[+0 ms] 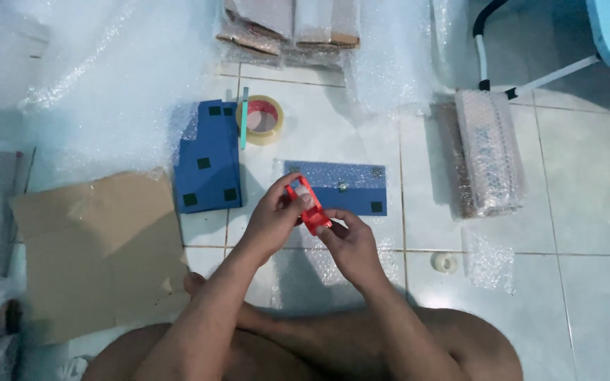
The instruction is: Wrapping various objects in bubble wrap and securing them with tape for shipping.
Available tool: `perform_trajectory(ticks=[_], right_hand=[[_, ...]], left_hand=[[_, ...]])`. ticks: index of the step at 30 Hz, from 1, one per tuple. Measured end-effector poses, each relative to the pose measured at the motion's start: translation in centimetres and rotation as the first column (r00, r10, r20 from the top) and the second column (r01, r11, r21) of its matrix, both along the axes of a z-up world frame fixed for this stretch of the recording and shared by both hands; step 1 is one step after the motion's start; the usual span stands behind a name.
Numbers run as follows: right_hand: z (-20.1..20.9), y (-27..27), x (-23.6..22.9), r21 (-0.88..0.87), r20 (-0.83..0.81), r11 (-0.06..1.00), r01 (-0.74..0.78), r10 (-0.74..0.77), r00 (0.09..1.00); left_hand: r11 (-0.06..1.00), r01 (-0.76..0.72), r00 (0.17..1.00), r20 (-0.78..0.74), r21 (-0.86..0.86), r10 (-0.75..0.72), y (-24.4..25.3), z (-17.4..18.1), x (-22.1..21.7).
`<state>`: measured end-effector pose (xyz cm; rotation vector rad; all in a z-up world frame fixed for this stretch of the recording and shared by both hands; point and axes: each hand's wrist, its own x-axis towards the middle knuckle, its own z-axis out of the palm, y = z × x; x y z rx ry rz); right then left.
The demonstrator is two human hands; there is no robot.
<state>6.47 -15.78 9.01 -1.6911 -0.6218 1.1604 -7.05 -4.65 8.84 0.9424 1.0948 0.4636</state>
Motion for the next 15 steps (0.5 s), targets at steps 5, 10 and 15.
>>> perform_trajectory(ticks=[5, 10, 15], right_hand=[[-0.6, 0.2, 0.0, 0.003, -0.006, 1.0, -0.018, 0.018, 1.0], [-0.5, 0.1, -0.4, 0.057, 0.019, 0.998, -0.015, 0.014, 1.0], [-0.1, -0.1, -1.0, 0.089, 0.093, 0.995, -0.052, 0.044, 0.995]], left_hand=[[0.997, -0.074, 0.997, 0.005, -0.03, 0.074, 0.1, -0.8, 0.3], [0.994, -0.11, 0.99, 0.08, -0.028, 0.112, -0.8, -0.7, 0.4], [0.993, -0.118, 0.984, 0.133, -0.023, 0.12, -1.6, -1.6, 0.2]])
